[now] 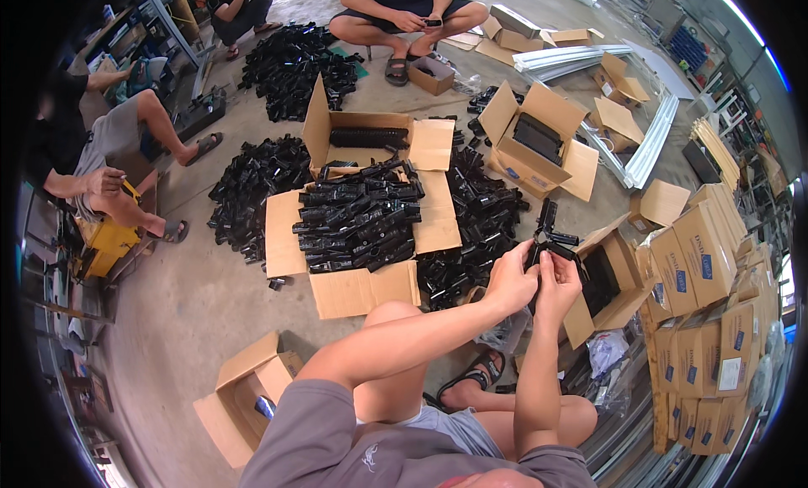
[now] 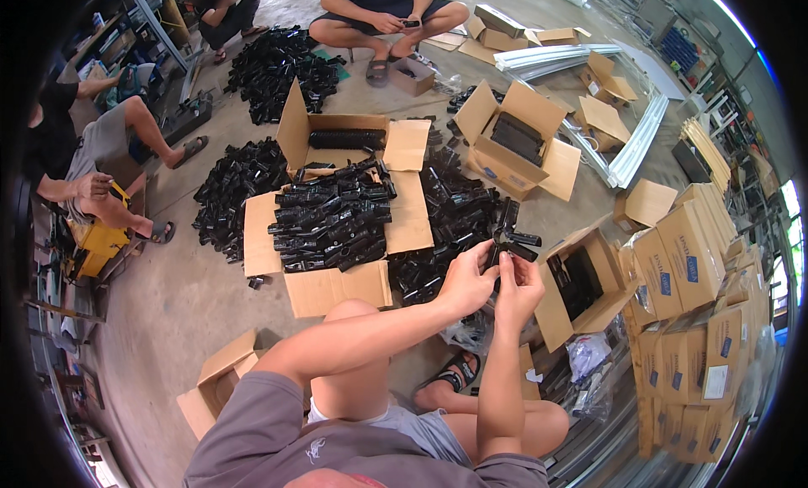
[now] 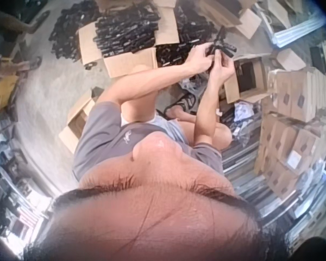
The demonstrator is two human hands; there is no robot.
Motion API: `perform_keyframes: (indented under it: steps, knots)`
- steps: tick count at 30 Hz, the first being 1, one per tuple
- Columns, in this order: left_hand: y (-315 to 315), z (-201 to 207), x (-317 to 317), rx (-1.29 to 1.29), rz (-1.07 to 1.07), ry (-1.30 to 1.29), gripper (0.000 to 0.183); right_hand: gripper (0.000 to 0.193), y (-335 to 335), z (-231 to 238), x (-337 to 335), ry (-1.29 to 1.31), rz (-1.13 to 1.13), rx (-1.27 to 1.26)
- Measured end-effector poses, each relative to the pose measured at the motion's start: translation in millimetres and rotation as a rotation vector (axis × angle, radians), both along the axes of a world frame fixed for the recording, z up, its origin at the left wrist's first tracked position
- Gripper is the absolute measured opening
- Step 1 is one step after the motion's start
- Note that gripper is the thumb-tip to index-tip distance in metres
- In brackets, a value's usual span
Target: The person sorts through black plastic T-shaped pipe connectors from a central box, picking them up one by one to check them and then placing them into smaller adjacent boxes or clear bags on the floor.
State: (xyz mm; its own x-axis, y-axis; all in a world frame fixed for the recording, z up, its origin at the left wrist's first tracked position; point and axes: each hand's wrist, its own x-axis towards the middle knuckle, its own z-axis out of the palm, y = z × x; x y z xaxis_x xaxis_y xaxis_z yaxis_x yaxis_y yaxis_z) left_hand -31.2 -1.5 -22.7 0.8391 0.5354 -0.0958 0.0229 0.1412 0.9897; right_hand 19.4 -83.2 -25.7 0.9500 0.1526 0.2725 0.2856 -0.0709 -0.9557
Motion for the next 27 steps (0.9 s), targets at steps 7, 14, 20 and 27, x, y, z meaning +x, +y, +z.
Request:
perform_keyframes:
  steps: [7,14,20,27]
  knots:
    - [-13,16,-20,0.091,-0.026,0.177,0.052,0.023,-21,-17,-2,0.048,-0.040,-0.054]
    - [-48,-5,-50,0.024,-0.056,0.295,0.054,0.017,-58,-49,-25,0.096,-0.050,-0.222]
    - [-50,-21,-57,0.052,-0.099,0.320,0.055,0.022,-58,-55,-38,0.131,-0.139,-0.336]
    - [-39,-43,-24,-0.422,-0.024,0.165,0.053,0.074,-58,-62,-37,0.272,-0.064,-0.058]
